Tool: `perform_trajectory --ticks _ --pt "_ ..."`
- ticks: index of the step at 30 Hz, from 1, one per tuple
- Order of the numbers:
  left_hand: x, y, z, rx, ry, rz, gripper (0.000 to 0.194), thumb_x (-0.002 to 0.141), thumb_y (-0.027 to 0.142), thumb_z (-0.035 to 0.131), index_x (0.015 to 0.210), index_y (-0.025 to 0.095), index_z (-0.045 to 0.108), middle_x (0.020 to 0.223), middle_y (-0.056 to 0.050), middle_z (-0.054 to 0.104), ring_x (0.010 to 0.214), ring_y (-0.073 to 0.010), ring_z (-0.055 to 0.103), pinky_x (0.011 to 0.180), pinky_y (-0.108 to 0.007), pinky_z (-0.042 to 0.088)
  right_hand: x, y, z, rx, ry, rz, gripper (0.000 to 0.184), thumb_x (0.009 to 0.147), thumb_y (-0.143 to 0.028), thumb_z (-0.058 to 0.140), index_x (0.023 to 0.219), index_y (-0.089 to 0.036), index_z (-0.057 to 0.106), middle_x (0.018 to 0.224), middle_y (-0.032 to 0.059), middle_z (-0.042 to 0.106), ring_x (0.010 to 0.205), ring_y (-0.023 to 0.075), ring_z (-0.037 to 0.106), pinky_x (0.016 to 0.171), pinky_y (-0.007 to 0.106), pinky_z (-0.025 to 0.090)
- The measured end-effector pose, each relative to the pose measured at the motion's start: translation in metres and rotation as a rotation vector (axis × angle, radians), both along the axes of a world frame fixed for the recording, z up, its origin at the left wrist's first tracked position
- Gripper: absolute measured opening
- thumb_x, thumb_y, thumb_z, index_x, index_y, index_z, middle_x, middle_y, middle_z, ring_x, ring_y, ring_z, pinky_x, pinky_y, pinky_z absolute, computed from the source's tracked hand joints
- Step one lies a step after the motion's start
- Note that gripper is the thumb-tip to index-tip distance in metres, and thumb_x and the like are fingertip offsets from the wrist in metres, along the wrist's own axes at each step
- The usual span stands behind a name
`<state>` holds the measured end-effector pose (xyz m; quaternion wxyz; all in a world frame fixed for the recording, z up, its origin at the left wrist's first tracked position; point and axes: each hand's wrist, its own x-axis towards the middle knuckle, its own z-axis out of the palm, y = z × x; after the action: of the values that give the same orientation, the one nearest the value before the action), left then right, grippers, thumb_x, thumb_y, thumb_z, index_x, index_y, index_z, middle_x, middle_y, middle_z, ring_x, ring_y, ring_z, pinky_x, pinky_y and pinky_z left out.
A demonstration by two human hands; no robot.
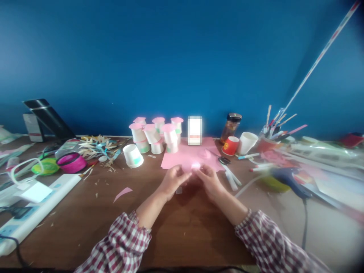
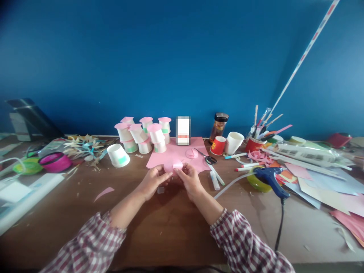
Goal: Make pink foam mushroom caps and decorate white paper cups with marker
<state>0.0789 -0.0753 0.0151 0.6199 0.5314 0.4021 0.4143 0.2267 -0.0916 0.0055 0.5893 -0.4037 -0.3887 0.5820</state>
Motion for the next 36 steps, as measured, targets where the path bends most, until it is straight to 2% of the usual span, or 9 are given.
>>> perform_trajectory --ticks 7,13,20,23,28,31,36 --pt "0.000 0.002 -0.006 -0.005 -0.038 0.070 0.051 0.067 0.034 0.073 0.109 0.012 0.052 0.070 -0.002 0.063 0.057 -0.0092 0.054 0.053 -0.020 0.041 0.000 -0.001 0.002 -0.023 0.022 0.026 0.038 0.061 -0.044 0.078 0.080 -0.019 0.058 0.061 -0.0033 0.058 0.054 0.0113 0.053 0.053 0.025 0.042" --pt "0.001 0.001 0.001 -0.082 -0.039 0.129 0.066 0.064 0.035 0.076 0.119 0.012 0.047 0.070 -0.002 0.064 0.056 -0.0094 0.055 0.053 -0.020 0.042 0.000 0.000 0.001 -0.005 -0.002 0.062 0.043 0.058 -0.045 0.079 0.086 -0.019 0.060 0.064 -0.0010 0.061 0.057 0.0143 0.057 0.054 0.027 0.045" --pt "0.001 -0.001 0.003 -0.084 -0.067 0.136 0.079 0.066 0.031 0.076 0.131 0.013 0.036 0.068 0.000 0.062 0.055 -0.0092 0.055 0.054 -0.022 0.044 -0.001 -0.002 0.004 -0.013 0.030 0.076 0.035 0.064 -0.037 0.077 0.087 -0.018 0.057 0.065 -0.0021 0.061 0.056 0.0119 0.056 0.055 0.025 0.044" --pt "0.001 -0.002 0.002 -0.081 -0.086 0.121 0.079 0.067 0.031 0.075 0.133 0.015 0.035 0.078 -0.004 0.065 0.063 -0.0112 0.059 0.058 -0.023 0.046 -0.001 -0.003 0.005 -0.006 0.020 0.075 0.033 0.065 -0.035 0.077 0.085 -0.018 0.057 0.065 -0.0023 0.060 0.056 0.0116 0.055 0.057 0.026 0.045" --pt "-0.001 0.000 -0.003 -0.039 -0.115 0.104 0.081 0.064 0.025 0.077 0.133 0.017 0.035 0.091 -0.006 0.066 0.083 -0.0166 0.063 0.079 -0.032 0.050 -0.001 -0.003 0.004 -0.002 -0.005 0.066 0.034 0.064 -0.036 0.077 0.086 -0.018 0.058 0.062 -0.0032 0.058 0.056 0.0120 0.055 0.057 0.026 0.045" --pt "-0.002 0.002 -0.006 -0.029 -0.111 0.098 0.080 0.065 0.027 0.077 0.133 0.018 0.036 0.093 -0.007 0.066 0.084 -0.0176 0.063 0.083 -0.036 0.049 0.000 -0.003 0.004 -0.011 -0.008 0.083 0.036 0.064 -0.039 0.077 0.087 -0.019 0.058 0.062 -0.0024 0.059 0.057 0.0133 0.056 0.056 0.027 0.045" --pt "-0.003 0.002 -0.007 -0.031 -0.115 0.094 0.076 0.067 0.026 0.075 0.132 0.019 0.038 0.088 -0.005 0.065 0.079 -0.0151 0.062 0.079 -0.033 0.050 0.000 -0.002 0.003 -0.018 0.000 0.093 0.039 0.061 -0.042 0.078 0.085 -0.019 0.057 0.063 -0.0016 0.061 0.058 0.0141 0.058 0.057 0.027 0.046"
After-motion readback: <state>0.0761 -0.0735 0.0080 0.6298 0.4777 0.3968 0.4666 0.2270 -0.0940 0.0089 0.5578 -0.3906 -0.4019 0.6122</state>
